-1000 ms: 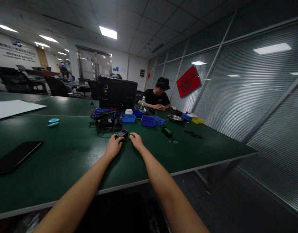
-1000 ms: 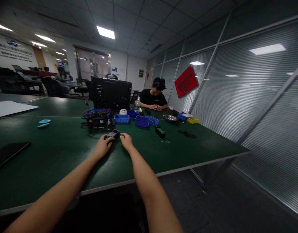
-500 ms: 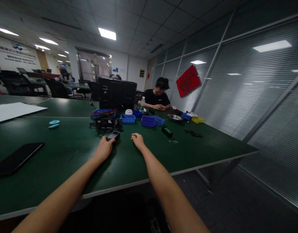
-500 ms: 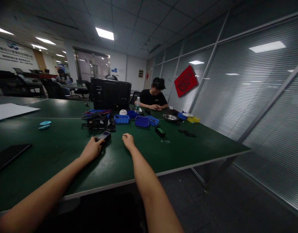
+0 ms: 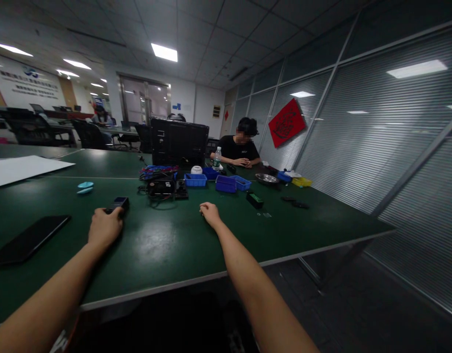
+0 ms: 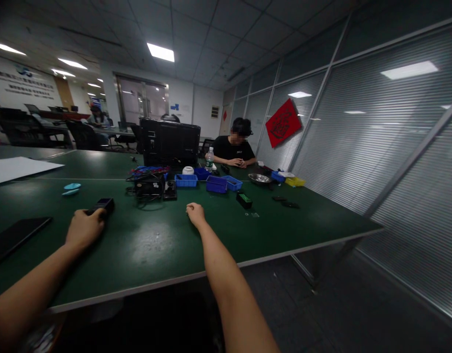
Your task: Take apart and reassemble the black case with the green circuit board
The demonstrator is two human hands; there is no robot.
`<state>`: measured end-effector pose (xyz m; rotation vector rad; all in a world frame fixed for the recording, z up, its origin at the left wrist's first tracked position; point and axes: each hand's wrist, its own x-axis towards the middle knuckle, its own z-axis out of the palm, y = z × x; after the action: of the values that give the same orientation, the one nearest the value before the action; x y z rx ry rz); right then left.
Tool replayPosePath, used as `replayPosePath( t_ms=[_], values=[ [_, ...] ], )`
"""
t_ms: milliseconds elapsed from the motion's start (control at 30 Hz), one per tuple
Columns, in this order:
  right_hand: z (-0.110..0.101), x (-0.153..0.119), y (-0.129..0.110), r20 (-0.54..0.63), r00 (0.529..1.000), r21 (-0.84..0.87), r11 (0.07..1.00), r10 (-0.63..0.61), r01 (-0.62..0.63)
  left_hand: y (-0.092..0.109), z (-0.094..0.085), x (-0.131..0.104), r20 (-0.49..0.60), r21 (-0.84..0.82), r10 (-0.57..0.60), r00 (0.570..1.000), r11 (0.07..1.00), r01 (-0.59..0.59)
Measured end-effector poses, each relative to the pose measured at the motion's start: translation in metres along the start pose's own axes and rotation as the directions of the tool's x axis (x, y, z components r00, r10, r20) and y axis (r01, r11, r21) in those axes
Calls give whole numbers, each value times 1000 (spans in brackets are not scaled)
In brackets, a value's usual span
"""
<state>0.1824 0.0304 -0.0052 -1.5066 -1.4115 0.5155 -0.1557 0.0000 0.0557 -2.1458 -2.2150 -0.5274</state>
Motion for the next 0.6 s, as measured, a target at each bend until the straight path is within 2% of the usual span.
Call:
replayPosePath(
  t_ms=[133, 233, 433, 600],
  values=[
    [-1, 0, 0, 2, 1000, -5, 1000, -18, 18, -26, -8, 5, -46, -38, -210, 977, 977, 209],
    [0, 0, 1, 2, 1000, -9, 1000, -18, 18, -36, -9, 7, -52, -75, -311, 949, 949, 307],
    [1, 1, 3, 6, 1000, -2, 1000, -14, 14, -34, -12, 5, -29, -105, -341, 940, 936, 336],
    [2, 2, 3, 8, 1000, -15, 1000, -10, 10, -28, -18, 1, 11, -88, -308, 951, 947, 308]
  ],
)
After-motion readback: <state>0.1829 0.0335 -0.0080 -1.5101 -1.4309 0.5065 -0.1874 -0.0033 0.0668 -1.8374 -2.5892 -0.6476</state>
